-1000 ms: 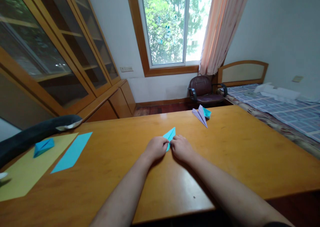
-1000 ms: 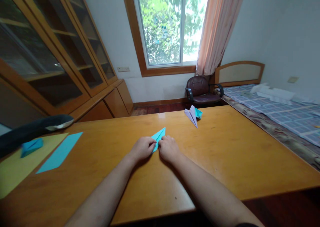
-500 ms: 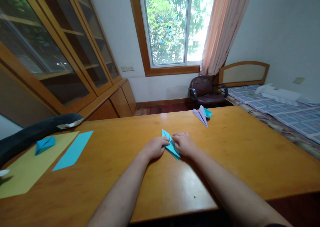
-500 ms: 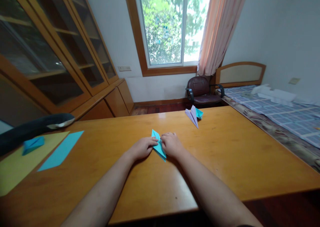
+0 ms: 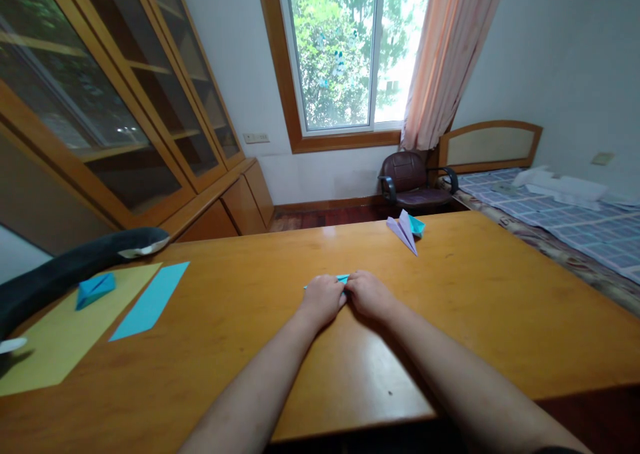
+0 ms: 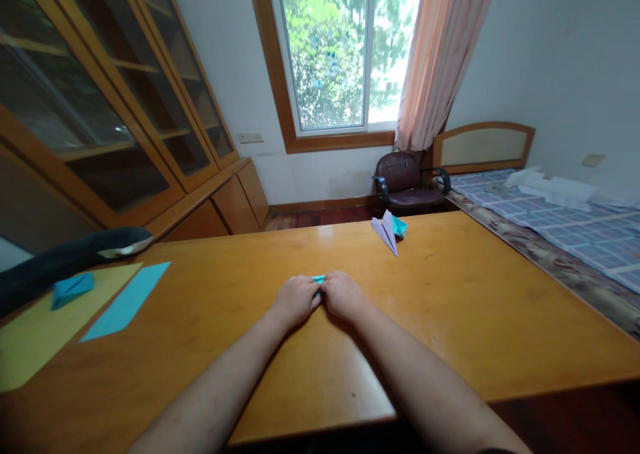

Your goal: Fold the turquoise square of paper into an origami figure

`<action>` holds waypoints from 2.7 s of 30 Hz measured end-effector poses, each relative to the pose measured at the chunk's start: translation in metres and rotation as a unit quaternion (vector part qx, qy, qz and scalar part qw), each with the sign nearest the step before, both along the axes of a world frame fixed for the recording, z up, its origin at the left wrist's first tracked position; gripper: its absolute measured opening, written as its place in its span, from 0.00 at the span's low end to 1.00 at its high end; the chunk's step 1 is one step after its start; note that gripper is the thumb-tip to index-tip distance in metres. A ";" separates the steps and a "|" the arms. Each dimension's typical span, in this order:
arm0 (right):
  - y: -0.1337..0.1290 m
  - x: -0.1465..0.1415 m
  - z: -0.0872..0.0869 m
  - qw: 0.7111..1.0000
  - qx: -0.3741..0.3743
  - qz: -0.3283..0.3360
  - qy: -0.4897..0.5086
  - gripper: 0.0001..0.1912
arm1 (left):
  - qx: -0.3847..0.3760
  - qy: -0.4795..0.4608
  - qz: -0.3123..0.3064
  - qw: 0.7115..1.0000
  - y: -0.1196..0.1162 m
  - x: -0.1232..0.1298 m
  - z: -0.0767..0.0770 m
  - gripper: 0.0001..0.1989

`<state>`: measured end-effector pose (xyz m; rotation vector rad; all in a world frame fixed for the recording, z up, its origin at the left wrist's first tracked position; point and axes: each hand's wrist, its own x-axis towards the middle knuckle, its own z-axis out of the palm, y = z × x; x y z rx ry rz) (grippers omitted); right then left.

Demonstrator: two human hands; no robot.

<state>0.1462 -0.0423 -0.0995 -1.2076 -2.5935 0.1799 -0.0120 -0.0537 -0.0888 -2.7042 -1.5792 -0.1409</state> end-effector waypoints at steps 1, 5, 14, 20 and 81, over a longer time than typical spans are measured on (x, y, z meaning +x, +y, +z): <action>0.001 0.001 -0.002 1.000 -0.004 0.003 0.005 0.10 | 0.000 -0.005 -0.009 1.000 0.000 -0.001 0.000 0.15; 0.004 0.005 -0.006 1.000 -0.014 -0.002 0.022 0.11 | -0.010 -0.054 -0.066 0.996 0.003 -0.012 0.000 0.15; 0.002 0.006 -0.006 0.999 -0.025 -0.028 0.032 0.11 | -0.033 -0.118 -0.096 0.988 0.009 -0.023 -0.005 0.11; 0.002 0.006 -0.004 0.999 -0.020 -0.023 0.030 0.12 | -0.039 -0.111 -0.087 0.989 0.009 -0.023 -0.003 0.12; 0.017 -0.004 -0.013 0.991 -0.029 -0.112 0.064 0.08 | 0.003 -0.123 0.019 0.992 0.016 -0.016 -0.016 0.08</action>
